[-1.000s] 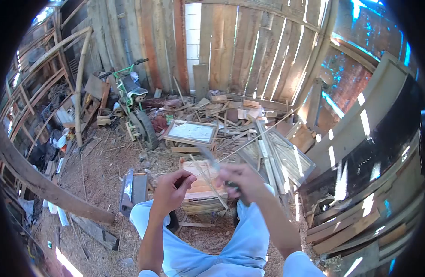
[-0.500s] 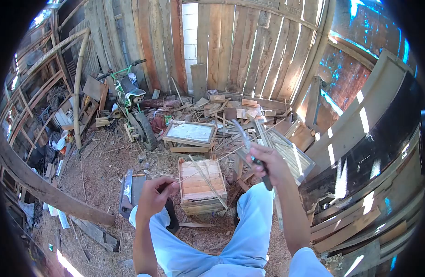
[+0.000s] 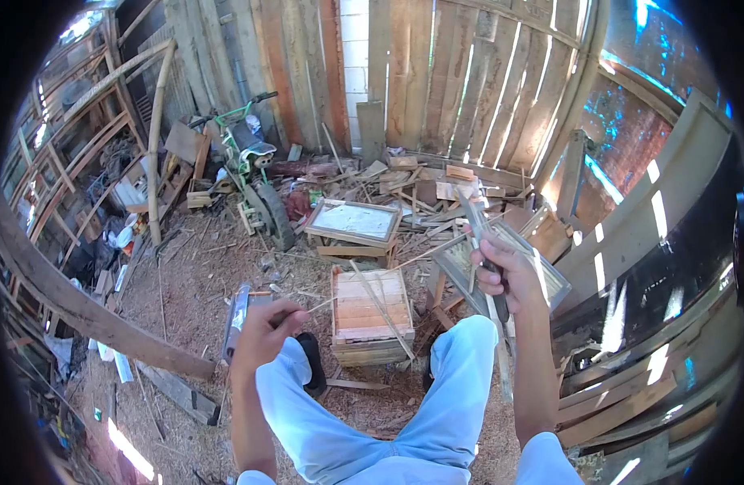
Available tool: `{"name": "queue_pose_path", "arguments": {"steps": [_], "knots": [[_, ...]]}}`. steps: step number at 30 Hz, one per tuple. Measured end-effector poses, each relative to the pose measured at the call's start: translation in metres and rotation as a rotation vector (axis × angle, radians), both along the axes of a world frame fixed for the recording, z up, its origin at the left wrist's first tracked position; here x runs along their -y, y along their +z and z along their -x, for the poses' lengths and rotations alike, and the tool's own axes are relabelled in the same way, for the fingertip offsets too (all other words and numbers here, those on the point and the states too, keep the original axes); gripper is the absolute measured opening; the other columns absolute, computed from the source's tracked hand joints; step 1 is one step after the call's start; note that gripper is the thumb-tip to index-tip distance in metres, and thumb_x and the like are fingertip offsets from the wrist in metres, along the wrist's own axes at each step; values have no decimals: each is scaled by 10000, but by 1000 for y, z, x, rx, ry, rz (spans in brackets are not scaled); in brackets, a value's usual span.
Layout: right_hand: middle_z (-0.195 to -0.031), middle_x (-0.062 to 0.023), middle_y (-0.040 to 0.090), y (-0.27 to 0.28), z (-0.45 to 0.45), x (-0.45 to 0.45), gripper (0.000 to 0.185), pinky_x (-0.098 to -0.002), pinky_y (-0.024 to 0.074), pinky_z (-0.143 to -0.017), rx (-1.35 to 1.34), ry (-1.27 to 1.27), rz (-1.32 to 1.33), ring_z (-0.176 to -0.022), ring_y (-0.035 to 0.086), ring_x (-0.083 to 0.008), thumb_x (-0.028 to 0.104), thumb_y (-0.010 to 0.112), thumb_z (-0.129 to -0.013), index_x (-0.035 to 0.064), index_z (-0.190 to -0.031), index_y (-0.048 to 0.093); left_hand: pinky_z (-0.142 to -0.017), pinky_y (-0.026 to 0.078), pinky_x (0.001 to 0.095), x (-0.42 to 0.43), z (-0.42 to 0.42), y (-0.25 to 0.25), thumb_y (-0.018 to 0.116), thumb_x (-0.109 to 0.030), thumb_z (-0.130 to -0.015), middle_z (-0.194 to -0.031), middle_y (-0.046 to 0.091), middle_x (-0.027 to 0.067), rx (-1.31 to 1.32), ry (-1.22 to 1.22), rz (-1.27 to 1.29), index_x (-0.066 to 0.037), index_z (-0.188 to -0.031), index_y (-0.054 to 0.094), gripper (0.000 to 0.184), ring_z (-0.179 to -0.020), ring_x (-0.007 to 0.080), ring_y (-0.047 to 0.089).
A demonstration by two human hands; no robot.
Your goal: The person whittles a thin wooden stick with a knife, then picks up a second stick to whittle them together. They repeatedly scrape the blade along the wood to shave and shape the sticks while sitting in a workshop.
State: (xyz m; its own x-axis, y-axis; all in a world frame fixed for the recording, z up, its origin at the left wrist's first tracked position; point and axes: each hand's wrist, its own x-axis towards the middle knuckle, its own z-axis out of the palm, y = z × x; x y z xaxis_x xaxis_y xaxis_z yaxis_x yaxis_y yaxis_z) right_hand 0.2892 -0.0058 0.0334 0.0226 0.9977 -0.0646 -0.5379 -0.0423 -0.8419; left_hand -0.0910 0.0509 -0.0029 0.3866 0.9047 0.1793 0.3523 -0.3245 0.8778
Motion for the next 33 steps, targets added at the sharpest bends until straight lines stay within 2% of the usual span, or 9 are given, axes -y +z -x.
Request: {"name": "queue_pose_path", "arguments": {"steps": [2, 7, 9, 10, 13, 16, 23, 26, 33], "knots": [[-795, -30, 573, -5, 16, -2, 399, -164, 298, -383, 23, 50, 21, -501, 414, -44, 159, 548, -926, 38, -1298, 475, -502, 380, 218, -1, -15, -2, 632, -22, -843, -622, 577, 16, -17, 7, -27, 38, -866, 644, 65, -569, 53, 493], [-837, -60, 601, -21, 80, 1, 393, -169, 318, -390, 83, 266, 27, -516, 442, -50, 186, 544, -937, 26, -1289, 477, -473, 360, 237, 1, -63, -6, 650, -61, -838, -603, 566, 21, 135, -79, -56, 5, -868, 656, 73, -525, 54, 460], [-846, -74, 608, -28, 98, 0, 332, -177, 329, -390, 61, 405, 42, -521, 454, -54, 204, 535, -946, -2, -1205, 525, -472, 362, 242, 0, -73, -10, 650, -64, -838, -600, 568, 22, 139, -86, -70, 1, -870, 657, 72, -521, 56, 461], [-846, -74, 608, -29, 98, 0, 332, -177, 329, -390, 58, 405, 46, -521, 454, -54, 204, 535, -946, -2, -1205, 525, -470, 364, 247, 1, -77, -11, 651, -67, -837, -597, 569, 23, 143, -93, -87, -4, -872, 659, 72, -518, 58, 463], [-824, -70, 599, -32, 94, 1, 241, -181, 342, -392, 78, 334, 31, -523, 456, -61, 198, 539, -945, -28, -1018, 577, -468, 361, 253, 4, -72, -10, 650, -62, -836, -590, 572, 47, 162, -77, -82, 10, -869, 654, 79, -514, 67, 465], [-819, -69, 592, -27, 78, -1, 227, -181, 342, -391, 60, 276, 20, -524, 457, -64, 189, 544, -942, -27, -1003, 574, -472, 366, 254, 6, -64, -9, 653, -63, -836, -595, 580, 56, 152, -72, -78, 18, -866, 651, 87, -518, 70, 475], [-834, -69, 595, -27, 77, 1, 317, -178, 333, -394, 38, 270, 56, -535, 457, -67, 189, 541, -943, -13, -1187, 539, -494, 399, 251, 9, -56, -14, 663, -65, -834, -613, 600, 59, 116, -38, -118, 25, -865, 649, 96, -545, 74, 519], [-850, -69, 604, -35, 94, 4, 338, -175, 331, -399, 82, 355, 95, -541, 459, -64, 201, 537, -946, -3, -1215, 530, -535, 409, 226, 13, -63, -10, 627, -49, -862, -651, 599, 16, 95, -38, -46, 26, -892, 649, 84, -599, 61, 520], [-841, -66, 599, -34, 97, 0, 347, -175, 324, -389, 30, 362, 106, -543, 461, -65, 194, 545, -940, 0, -1226, 523, -537, 402, 222, 10, -64, -11, 617, -49, -871, -650, 588, 14, 115, -68, -15, 30, -896, 645, 88, -603, 56, 511]]}}
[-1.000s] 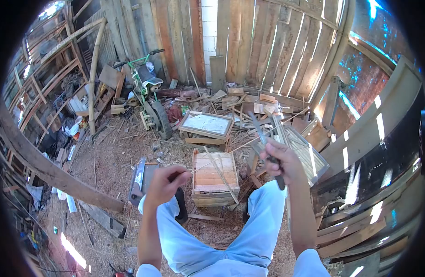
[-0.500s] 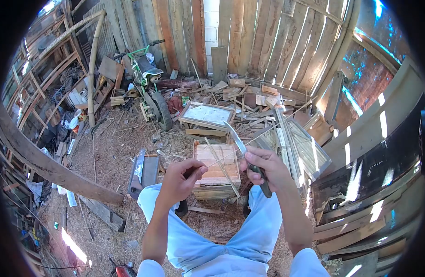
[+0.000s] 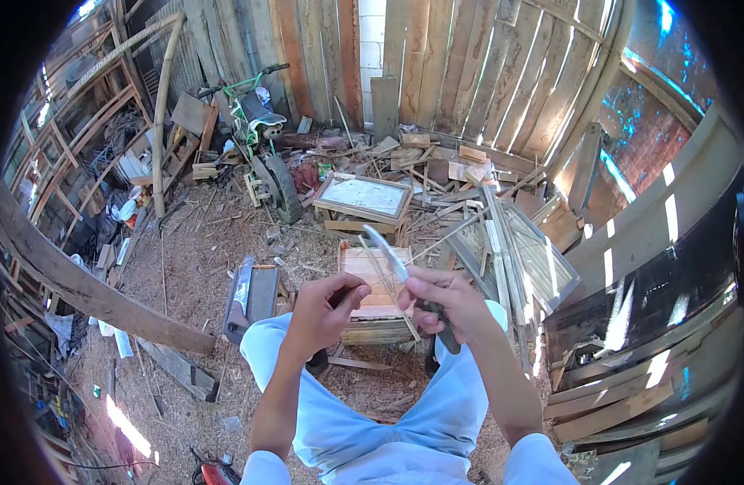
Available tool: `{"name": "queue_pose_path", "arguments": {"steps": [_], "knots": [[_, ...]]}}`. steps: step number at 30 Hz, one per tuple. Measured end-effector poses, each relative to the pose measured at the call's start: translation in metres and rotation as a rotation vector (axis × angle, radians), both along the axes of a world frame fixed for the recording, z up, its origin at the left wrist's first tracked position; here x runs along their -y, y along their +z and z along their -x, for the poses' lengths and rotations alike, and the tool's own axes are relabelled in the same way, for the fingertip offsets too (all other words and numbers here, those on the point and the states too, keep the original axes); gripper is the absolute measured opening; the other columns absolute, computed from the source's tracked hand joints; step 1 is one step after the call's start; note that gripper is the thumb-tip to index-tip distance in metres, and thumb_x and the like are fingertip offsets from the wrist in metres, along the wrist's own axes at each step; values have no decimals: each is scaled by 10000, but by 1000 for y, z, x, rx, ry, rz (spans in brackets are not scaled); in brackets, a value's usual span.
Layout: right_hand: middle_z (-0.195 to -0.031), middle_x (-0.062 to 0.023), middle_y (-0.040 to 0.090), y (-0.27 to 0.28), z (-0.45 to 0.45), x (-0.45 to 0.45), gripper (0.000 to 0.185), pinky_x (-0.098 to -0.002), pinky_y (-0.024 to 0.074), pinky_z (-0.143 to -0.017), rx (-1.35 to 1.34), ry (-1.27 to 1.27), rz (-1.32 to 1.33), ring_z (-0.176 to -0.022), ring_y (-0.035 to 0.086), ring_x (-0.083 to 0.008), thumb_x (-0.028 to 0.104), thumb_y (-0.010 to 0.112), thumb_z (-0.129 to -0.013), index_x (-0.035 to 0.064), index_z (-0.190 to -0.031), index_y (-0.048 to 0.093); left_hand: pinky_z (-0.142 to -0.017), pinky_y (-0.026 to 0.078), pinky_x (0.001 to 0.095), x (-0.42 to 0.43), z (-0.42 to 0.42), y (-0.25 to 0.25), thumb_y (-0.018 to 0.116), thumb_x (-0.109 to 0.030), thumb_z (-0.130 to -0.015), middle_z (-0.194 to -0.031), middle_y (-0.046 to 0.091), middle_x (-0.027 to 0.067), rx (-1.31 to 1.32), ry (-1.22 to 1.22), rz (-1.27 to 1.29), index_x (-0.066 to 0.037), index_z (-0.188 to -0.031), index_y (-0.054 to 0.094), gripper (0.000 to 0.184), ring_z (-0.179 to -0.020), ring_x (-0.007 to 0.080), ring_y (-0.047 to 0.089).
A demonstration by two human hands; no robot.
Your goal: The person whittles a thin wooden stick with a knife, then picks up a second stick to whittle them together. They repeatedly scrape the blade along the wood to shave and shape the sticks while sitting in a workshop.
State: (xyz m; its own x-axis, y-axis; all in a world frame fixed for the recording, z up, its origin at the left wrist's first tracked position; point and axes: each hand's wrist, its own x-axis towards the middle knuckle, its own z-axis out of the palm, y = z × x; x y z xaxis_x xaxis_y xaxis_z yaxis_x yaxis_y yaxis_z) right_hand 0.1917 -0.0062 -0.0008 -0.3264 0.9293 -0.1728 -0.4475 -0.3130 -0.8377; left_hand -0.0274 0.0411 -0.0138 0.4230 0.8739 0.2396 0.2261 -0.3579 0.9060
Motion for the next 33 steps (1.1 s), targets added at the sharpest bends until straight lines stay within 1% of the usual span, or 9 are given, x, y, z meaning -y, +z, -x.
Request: {"name": "queue_pose_path", "arguments": {"steps": [3, 16, 20, 23, 25, 27, 29, 30, 33], "knots": [[-816, -62, 585, 8, -15, -2, 319, -175, 319, -382, -26, -93, -31, -531, 451, -63, 173, 542, -939, -8, -1202, 525, -489, 389, 241, -3, 10, -6, 650, -76, -851, -594, 578, 35, 28, 26, -41, 14, -863, 650, 91, -545, 64, 495], [-802, -19, 558, 27, -81, 1, 392, -160, 305, -383, -74, -313, -104, -521, 416, -51, 155, 545, -925, 46, -1294, 472, -545, 412, 220, -12, 56, -5, 626, -31, -859, -648, 592, 15, -23, -11, 114, 22, -864, 648, 57, -606, 57, 514], [-802, -18, 560, 26, -86, -1, 382, -161, 308, -386, -38, -316, -88, -520, 416, -51, 158, 542, -928, 51, -1289, 477, -539, 413, 216, -17, 57, -9, 627, -35, -858, -650, 597, 19, -48, -65, 26, 26, -862, 645, 64, -591, 58, 517], [-804, -27, 563, 24, -75, 0, 360, -163, 311, -387, -73, -340, -102, -521, 424, -54, 152, 532, -935, 53, -1278, 492, -529, 412, 216, -17, 44, -2, 635, -44, -853, -653, 605, 21, -109, -22, 27, 29, -866, 644, 75, -570, 61, 516], [-812, -44, 569, 21, -59, 1, 346, -167, 316, -387, -11, -354, -51, -514, 427, -59, 145, 530, -938, 56, -1271, 504, -519, 414, 224, -14, 24, 0, 642, -52, -847, -652, 602, 33, 5, -31, 34, 33, -873, 637, 88, -558, 63, 516], [-816, -58, 572, 18, -44, 1, 349, -170, 322, -385, -27, -325, -48, -500, 426, -63, 140, 536, -935, 48, -1270, 506, -513, 420, 236, -13, 4, 2, 652, -65, -841, -657, 605, 51, -40, 6, -32, 23, -890, 632, 102, -554, 75, 531], [-824, -60, 581, 15, -30, 2, 361, -176, 333, -384, -5, -277, -58, -499, 432, -61, 144, 541, -934, 35, -1275, 500, -517, 410, 214, -9, -19, 9, 640, -36, -850, -646, 568, 5, -16, 32, -199, 36, -893, 628, 85, -569, 48, 499], [-826, -56, 588, 14, -24, 4, 377, -179, 343, -388, 48, -274, -55, -509, 447, -58, 149, 540, -936, 21, -1287, 489, -518, 408, 215, -7, -27, 14, 654, -45, -839, -649, 588, 24, 1, 52, -258, 29, -875, 633, 84, -576, 48, 509], [-831, -53, 597, 14, -28, 3, 382, -180, 347, -389, -21, -247, -45, -513, 456, -55, 159, 544, -935, 24, -1288, 488, -513, 402, 221, -4, -27, 24, 660, -44, -832, -648, 598, 35, -80, 24, -196, 25, -866, 635, 81, -577, 55, 520]]}}
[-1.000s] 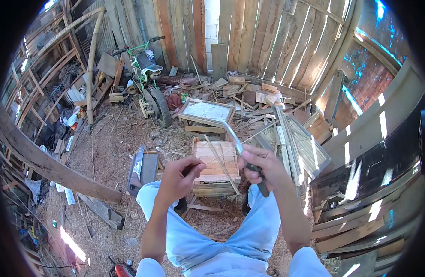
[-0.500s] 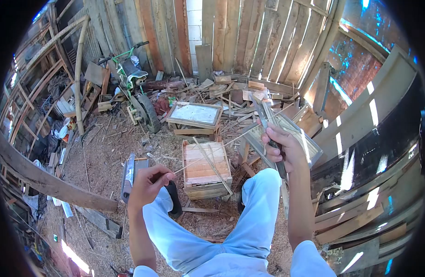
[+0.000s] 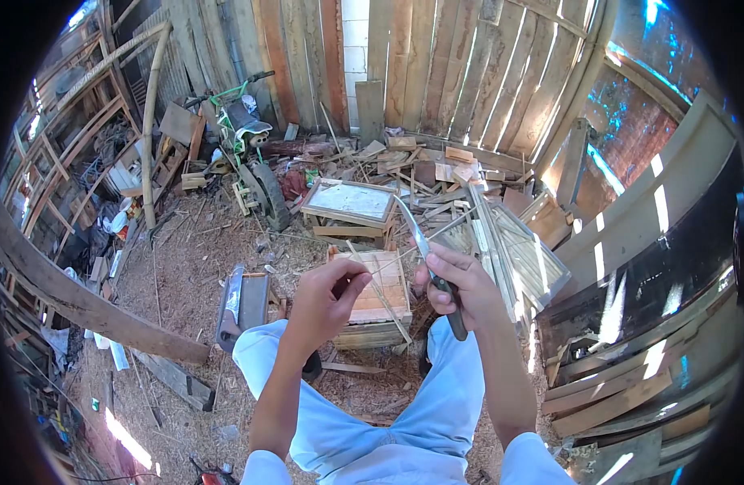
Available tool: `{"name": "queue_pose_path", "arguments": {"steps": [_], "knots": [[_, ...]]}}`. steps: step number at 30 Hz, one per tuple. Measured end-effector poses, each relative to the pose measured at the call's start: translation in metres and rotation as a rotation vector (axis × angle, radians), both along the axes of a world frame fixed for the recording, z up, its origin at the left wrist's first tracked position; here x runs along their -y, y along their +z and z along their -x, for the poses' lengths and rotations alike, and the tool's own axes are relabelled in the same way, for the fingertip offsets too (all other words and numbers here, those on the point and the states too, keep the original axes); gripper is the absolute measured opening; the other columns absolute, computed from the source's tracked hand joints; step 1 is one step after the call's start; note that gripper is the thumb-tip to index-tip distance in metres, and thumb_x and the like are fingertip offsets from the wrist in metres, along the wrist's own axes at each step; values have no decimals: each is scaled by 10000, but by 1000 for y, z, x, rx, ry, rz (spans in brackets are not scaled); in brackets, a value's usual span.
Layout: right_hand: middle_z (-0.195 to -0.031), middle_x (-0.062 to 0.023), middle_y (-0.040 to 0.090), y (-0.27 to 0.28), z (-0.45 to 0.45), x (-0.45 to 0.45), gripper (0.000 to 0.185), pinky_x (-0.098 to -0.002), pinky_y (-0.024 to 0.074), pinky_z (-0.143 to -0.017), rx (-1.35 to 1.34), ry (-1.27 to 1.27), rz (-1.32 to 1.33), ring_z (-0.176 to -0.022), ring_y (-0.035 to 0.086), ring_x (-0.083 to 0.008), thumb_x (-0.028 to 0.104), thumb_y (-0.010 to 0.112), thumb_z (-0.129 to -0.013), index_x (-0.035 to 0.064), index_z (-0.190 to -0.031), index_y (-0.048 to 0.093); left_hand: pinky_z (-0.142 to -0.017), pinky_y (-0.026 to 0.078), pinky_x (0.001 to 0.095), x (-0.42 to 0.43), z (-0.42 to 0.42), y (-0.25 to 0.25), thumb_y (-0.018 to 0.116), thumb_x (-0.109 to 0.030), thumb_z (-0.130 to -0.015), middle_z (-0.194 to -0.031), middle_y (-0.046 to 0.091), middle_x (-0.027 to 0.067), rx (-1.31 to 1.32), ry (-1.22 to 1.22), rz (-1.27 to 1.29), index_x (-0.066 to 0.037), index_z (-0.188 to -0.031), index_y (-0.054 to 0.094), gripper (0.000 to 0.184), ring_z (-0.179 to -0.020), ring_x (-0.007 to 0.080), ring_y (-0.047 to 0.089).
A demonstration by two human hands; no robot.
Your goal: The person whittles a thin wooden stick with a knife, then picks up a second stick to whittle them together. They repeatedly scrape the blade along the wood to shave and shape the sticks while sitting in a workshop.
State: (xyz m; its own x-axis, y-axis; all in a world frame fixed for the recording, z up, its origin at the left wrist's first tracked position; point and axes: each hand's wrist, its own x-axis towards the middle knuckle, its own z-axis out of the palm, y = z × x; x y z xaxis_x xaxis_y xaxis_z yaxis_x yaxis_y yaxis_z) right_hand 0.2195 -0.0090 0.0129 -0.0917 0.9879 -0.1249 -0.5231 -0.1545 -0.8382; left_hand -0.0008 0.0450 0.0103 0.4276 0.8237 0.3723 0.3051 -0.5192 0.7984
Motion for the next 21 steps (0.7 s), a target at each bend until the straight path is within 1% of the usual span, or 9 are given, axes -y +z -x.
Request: {"name": "queue_pose_path", "arguments": {"steps": [4, 6, 7, 9, 12, 14, 16, 19, 21], "knots": [[-814, -45, 592, 5, -26, -2, 381, -168, 331, -384, -60, -72, -43, -508, 445, -50, 148, 541, -932, 44, -1295, 486, -506, 391, 222, 1, 16, -7, 663, -41, -826, -633, 590, 28, -21, 30, -41, 25, -854, 631, 78, -561, 58, 518], [-800, -40, 584, 8, -39, -2, 392, -163, 324, -382, -107, -51, -58, -512, 440, -46, 141, 539, -930, 56, -1307, 473, -497, 412, 262, 1, 25, -11, 669, -56, -819, -655, 606, 89, 6, 38, -46, 13, -845, 630, 83, -532, 124, 539], [-794, -35, 580, 9, -43, -2, 391, -161, 320, -379, -82, -108, -62, -508, 438, -43, 144, 537, -931, 61, -1307, 471, -497, 412, 262, 0, 30, -12, 669, -56, -819, -655, 606, 89, 4, 39, -47, 13, -845, 630, 83, -532, 124, 539], [-782, -23, 570, 13, -56, -2, 370, -158, 310, -374, -72, -233, -45, -489, 425, -37, 151, 520, -940, 66, -1298, 475, -490, 376, 221, -1, 39, -13, 653, -49, -841, -619, 572, 16, -16, 34, -33, 23, -843, 627, 77, -548, 44, 495], [-773, -22, 569, 12, -58, 3, 372, -160, 307, -374, 9, -345, -144, -484, 424, -35, 163, 513, -944, 59, -1299, 467, -513, 420, 240, -4, 44, -17, 634, -60, -856, -642, 596, 51, 90, 110, 106, 32, -860, 629, 92, -565, 74, 534], [-769, -30, 574, 3, -41, 5, 389, -168, 306, -377, 69, -271, -138, -485, 429, -35, 180, 518, -943, 40, -1301, 455, -516, 421, 235, -7, 35, -19, 628, -70, -865, -639, 592, 42, 135, 105, 126, 34, -867, 629, 104, -569, 66, 530], [-779, -43, 587, -6, -16, 4, 415, -174, 307, -377, 150, -37, -128, -477, 435, -46, 194, 535, -937, 23, -1305, 447, -519, 422, 230, -8, 17, -20, 623, -79, -874, -637, 589, 32, 184, 79, 146, 36, -873, 629, 115, -574, 58, 526], [-796, -59, 601, -7, 18, 0, 410, -178, 315, -380, 141, 83, -79, -464, 433, -58, 192, 543, -935, 5, -1289, 454, -509, 413, 231, -6, -4, -23, 627, -96, -876, -634, 590, 28, 176, 1, 127, 27, -896, 633, 125, -563, 59, 524], [-800, -61, 603, -11, 21, -5, 396, -179, 324, -382, 141, 72, -69, -467, 436, -61, 188, 543, -935, -2, -1275, 466, -524, 414, 213, -1, -8, -18, 617, -86, -882, -655, 595, 19, 129, -24, 142, 28, -913, 637, 120, -596, 49, 532]]}}
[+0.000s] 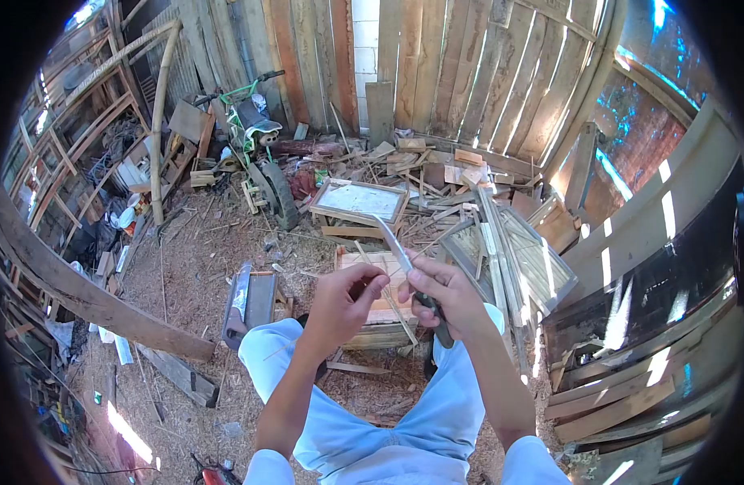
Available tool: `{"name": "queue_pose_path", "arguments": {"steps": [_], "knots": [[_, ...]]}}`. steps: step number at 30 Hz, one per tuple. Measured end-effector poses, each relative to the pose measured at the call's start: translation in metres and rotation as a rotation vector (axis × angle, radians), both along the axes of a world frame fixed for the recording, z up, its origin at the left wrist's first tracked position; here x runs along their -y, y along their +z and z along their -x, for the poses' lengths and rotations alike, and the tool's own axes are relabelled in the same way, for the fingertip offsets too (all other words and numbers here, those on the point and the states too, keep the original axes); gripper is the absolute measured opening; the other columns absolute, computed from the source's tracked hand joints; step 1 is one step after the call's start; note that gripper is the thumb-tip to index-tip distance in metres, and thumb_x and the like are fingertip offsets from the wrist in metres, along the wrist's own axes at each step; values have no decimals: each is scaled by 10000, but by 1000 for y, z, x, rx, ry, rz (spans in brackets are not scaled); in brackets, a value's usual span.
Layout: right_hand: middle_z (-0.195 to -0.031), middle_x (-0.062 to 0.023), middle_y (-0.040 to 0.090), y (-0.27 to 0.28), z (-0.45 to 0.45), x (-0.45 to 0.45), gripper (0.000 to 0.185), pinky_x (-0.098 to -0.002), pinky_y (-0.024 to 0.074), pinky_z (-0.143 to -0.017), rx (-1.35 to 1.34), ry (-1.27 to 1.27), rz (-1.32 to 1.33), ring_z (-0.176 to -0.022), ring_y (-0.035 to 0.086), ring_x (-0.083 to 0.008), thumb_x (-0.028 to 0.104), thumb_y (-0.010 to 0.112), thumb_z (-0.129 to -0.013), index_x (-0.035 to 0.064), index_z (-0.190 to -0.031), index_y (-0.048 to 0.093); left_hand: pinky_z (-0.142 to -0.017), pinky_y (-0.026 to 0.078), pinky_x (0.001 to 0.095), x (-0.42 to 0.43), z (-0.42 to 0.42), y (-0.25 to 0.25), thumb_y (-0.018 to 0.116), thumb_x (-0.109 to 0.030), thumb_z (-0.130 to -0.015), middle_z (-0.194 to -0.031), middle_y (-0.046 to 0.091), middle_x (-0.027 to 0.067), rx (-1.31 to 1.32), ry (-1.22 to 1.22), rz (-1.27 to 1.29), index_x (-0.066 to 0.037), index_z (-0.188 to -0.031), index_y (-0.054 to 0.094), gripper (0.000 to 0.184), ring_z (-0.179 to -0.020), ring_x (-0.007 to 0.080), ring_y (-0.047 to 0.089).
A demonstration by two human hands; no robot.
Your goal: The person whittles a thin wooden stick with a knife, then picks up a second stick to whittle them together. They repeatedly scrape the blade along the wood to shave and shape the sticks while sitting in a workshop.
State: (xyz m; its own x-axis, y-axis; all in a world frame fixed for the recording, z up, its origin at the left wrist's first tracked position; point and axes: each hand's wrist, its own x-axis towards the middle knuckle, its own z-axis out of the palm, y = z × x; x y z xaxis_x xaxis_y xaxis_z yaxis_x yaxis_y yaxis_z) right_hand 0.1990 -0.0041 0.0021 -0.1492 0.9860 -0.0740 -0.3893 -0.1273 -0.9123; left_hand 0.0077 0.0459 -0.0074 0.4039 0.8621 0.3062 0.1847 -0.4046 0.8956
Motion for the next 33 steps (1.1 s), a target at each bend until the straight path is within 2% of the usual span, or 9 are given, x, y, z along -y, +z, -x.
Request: {"name": "queue_pose_path", "arguments": {"steps": [5, 6, 11, 16, 18, 21, 24, 31, 33], "knots": [[-803, -59, 579, 6, -27, -8, 323, -178, 341, -390, -100, -119, -36, -523, 455, -63, 151, 523, -942, -18, -1217, 519, -571, 436, 212, 4, 33, -9, 606, -72, -888, -706, 621, 20, -99, -2, 33, 34, -926, 636, 116, -660, 51, 559], [-797, -59, 566, 10, -33, -7, 323, -174, 337, -390, -110, -125, -46, -527, 451, -64, 137, 518, -941, -20, -1223, 514, -489, 386, 230, 1, 40, -21, 646, -87, -855, -610, 581, 29, -43, 35, -23, 25, -871, 636, 113, -545, 55, 498], [-816, -72, 586, 1, -14, -3, 296, -175, 352, -405, -97, -106, -22, -528, 452, -62, 148, 512, -947, -11, -1195, 538, -493, 388, 226, 9, 39, -23, 636, -72, -860, -615, 584, 31, -34, 59, 21, 27, -876, 638, 100, -552, 57, 499], [-830, -48, 608, -12, 27, 6, 250, -180, 365, -415, 39, 133, 4, -546, 480, -54, 210, 518, -955, -11, -1034, 604, -496, 395, 229, 14, 16, -12, 618, -60, -871, -618, 585, 37, 36, 48, 19, 27, -885, 639, 91, -552, 66, 504], [-806, -43, 599, -10, 28, 8, 253, -182, 349, -412, 29, 122, 4, -534, 469, -54, 212, 534, -946, -14, -1044, 594, -506, 384, 207, 14, 18, -4, 581, -73, -903, -658, 589, -5, -35, 7, 48, 32, -916, 637, 119, -587, 42, 509], [-781, -44, 591, -6, 17, 6, 261, -184, 335, -403, 42, 123, 3, -519, 464, -58, 198, 546, -939, -21, -1077, 582, -479, 347, 211, 17, 19, -6, 568, -78, -912, -626, 553, -12, -44, -7, 93, 34, -895, 635, 132, -555, 41, 465], [-789, -71, 594, 3, -4, 1, 300, -184, 339, -395, -40, -45, 6, -516, 467, -64, 158, 539, -937, -21, -1177, 555, -474, 332, 213, 17, 29, -9, 564, -82, -914, -608, 529, -14, 1, -12, 187, 28, -873, 634, 137, -546, 40, 440], [-839, -61, 605, 0, 13, 11, 274, -180, 335, -403, 66, 92, 26, -529, 462, -54, 174, 526, -949, -31, -1121, 586, -477, 332, 207, 19, 18, 0, 558, -81, -916, -600, 527, -15, -67, -8, 83, 29, -852, 630, 145, -552, 40, 448], [-847, -68, 606, -7, 7, 10, 274, -181, 335, -402, 3, 89, 18, -536, 464, -58, 179, 541, -942, -40, -1100, 590, -500, 405, 244, 18, 22, 1, 578, -91, -896, -589, 570, 43, -136, -9, 84, 22, -868, 637, 131, -527, 78, 501]]}}
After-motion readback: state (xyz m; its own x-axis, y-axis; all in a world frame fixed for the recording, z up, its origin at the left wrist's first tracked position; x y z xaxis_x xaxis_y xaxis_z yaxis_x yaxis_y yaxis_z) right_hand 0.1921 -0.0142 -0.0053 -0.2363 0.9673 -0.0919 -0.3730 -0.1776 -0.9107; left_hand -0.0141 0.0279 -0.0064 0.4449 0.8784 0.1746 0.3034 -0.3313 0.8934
